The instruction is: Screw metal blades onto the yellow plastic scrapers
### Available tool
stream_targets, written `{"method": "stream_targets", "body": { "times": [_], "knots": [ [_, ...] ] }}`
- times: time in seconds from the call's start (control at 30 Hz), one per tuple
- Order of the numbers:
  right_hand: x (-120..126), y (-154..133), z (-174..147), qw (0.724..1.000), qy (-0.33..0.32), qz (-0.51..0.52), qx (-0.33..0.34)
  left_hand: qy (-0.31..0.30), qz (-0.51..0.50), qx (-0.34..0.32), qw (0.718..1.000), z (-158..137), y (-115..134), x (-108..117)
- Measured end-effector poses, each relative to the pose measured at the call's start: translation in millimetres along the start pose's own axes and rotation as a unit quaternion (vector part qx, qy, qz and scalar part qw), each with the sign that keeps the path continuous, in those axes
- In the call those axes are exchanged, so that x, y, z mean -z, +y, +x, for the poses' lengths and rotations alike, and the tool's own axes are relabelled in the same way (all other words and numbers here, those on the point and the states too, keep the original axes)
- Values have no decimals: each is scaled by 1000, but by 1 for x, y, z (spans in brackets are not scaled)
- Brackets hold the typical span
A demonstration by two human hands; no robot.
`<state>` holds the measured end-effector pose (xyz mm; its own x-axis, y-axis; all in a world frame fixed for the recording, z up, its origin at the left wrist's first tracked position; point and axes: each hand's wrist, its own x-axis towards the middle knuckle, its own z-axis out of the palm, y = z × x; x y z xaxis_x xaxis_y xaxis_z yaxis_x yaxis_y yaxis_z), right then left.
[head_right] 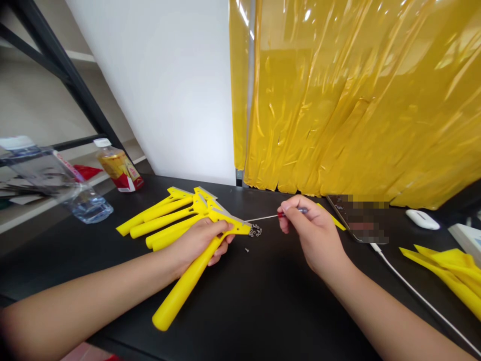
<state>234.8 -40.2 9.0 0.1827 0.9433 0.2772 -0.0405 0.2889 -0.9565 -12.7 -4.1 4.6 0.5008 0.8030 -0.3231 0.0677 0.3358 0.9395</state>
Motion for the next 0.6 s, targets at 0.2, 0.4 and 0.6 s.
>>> {"method": "stream_targets", "body": {
  "times": [0.2, 0.4, 0.6],
  "knots": [
    [-2, 3, -4, 999, -32, -10, -2, -34, -32, 26, 999, 2, 0, 2],
    [-3, 5, -3, 999, -42, -22, 2, -48, -40, 31, 998, 3, -2, 3],
    [-2, 5, -5, 998, -54, -33, -3, -46, -41, 30, 998, 2, -1, 3]
  ]
}}
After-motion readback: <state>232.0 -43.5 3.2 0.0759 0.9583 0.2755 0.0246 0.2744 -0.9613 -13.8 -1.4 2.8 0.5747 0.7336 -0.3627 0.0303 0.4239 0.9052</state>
